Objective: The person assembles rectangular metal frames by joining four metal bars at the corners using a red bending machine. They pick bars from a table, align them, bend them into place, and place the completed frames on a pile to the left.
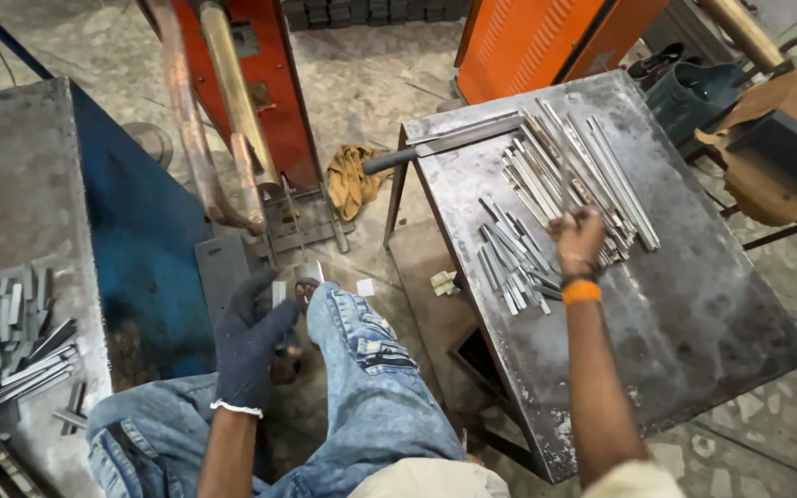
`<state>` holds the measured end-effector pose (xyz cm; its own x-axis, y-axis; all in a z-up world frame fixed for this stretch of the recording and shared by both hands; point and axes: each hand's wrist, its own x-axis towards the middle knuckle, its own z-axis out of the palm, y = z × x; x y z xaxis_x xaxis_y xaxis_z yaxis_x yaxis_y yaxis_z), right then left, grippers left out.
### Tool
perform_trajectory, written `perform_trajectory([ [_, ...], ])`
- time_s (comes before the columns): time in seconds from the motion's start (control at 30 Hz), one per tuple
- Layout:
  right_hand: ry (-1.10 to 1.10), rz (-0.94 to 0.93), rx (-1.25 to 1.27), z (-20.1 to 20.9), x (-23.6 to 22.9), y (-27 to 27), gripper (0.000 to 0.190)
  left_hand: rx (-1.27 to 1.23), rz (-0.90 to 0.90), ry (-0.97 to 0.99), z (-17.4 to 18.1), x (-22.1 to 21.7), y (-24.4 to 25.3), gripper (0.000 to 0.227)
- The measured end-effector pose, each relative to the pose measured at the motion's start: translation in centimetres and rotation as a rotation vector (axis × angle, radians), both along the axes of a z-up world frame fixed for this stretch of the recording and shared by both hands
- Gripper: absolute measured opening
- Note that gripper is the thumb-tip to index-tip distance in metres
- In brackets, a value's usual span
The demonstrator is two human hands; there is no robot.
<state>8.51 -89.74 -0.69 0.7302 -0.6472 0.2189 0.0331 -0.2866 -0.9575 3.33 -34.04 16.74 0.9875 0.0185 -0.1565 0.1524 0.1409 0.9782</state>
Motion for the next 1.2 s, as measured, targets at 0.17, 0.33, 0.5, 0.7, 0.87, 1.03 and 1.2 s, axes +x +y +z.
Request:
perform_trajectory([
  [0.17,-0.115,0.058,0.382,9.8,-3.3,8.6,0.008,0.086,0.122,-0.04,0.5,0.2,0.2,0.034],
  [0.33,-0.11,0.127,0.173,11.1,0.0,17.4,0.025,0.025,0.247,-0.103,1.7,0.1,0.4,0.03],
  [0.5,-0.095,0.502,-0.603,22.5,-1.6,31.2,0.025,0.087,0.303,-0.208,6.7,0.0,0.3,0.035],
  [0.7,-0.238,0.582,-0.921,25.8,0.0,31.7,0.024,0.088,0.279,-0.299,8.6,0.9,-0.6,0.041],
  [0.87,-0.316,0.561,-1.036,27.0,0.8,31.3,0.022,0.096,0.246,-0.329,6.8,3.0,-1.1,0.044],
  [1.03,-0.358,0.572,-1.08,27.1,1.7,30.8,0.023,0.143,0.275,-0.4,5.6,3.8,-1.4,0.037],
  [1.2,-0.399,0.616,-1.029,27.6,2.1,30.7,0.022,0.227,0.317,-0.419,5.9,3.9,-1.7,0.032],
])
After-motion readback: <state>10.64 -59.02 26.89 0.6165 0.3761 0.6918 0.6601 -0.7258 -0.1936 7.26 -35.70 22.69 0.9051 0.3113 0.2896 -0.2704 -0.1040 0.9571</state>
